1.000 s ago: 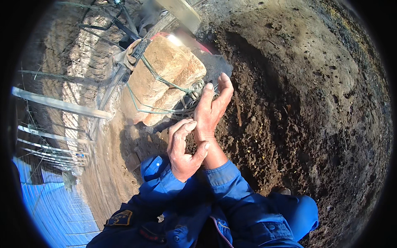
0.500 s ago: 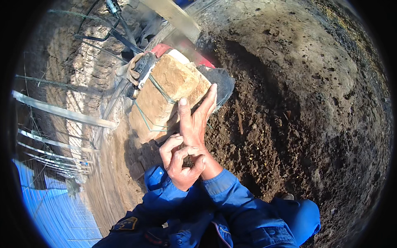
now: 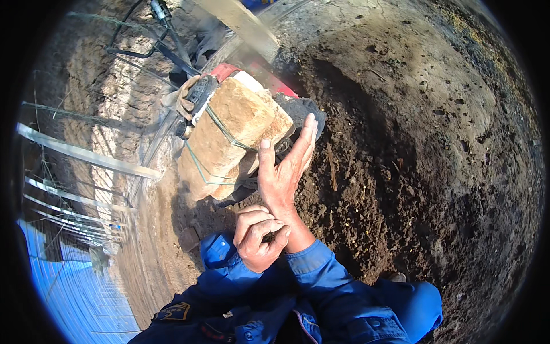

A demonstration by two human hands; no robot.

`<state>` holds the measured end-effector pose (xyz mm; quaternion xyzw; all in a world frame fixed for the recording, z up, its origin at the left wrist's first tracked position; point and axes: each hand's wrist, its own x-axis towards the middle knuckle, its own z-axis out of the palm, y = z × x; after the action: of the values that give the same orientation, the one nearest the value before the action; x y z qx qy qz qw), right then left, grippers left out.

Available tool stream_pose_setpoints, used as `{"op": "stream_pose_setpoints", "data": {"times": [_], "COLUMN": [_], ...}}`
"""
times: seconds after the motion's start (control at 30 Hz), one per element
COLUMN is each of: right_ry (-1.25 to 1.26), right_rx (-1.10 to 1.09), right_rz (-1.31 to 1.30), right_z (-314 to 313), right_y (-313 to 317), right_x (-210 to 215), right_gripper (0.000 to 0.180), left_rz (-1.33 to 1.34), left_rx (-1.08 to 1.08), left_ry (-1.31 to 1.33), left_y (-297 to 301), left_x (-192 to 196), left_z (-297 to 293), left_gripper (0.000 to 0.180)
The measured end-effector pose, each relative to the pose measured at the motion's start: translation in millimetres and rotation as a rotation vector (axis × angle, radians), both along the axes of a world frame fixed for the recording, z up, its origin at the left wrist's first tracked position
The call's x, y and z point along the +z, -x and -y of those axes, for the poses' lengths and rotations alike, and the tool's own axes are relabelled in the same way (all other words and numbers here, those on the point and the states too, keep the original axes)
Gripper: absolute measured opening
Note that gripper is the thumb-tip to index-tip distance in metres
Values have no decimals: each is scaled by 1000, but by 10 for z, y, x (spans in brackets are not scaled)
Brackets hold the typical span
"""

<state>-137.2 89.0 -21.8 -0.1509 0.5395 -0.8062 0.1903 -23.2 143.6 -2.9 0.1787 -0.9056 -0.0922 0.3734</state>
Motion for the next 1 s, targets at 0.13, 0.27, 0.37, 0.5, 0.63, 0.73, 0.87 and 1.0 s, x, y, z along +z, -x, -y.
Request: {"op": "stream_pose_setpoints", "data": {"times": [0.13, 0.27, 0.37, 0.5, 0.63, 0.73, 0.87, 1.0], "right_ry": [36, 27, -17, -18, 68, 117, 148, 220], "right_rx": [87, 99, 119, 169, 236, 289, 316, 321], "right_rz": [-80, -72, -124, -194, -255, -230, -287, -301], "right_z": [25, 15, -25, -54, -3, 71, 227, 362], "right_y": [-51, -74, -75, 8, 125, 181, 234, 291], "right_x": [56, 89, 103, 92, 83, 108, 151, 163], "right_gripper": [102, 104, 106, 108, 110, 112, 115, 113], "left_rz": [-56, -70, -84, -45, -21, -35, -29, 45], "left_rx": [56, 44, 93, 66, 17, -15, 94, 26], "left_ry": [32, 118, 231, 210, 47, 16, 113, 172], "left_y": [-41, -32, 15, 24, 29, 49, 39, 64], "left_x": [-33, -6, 1, 27, 23, -11, -63, -128], "left_z": [-21, 29, 82, 50, -24, -1, 62, 142], "left_gripper": [29, 34, 39, 41, 34, 36, 38, 36]}}
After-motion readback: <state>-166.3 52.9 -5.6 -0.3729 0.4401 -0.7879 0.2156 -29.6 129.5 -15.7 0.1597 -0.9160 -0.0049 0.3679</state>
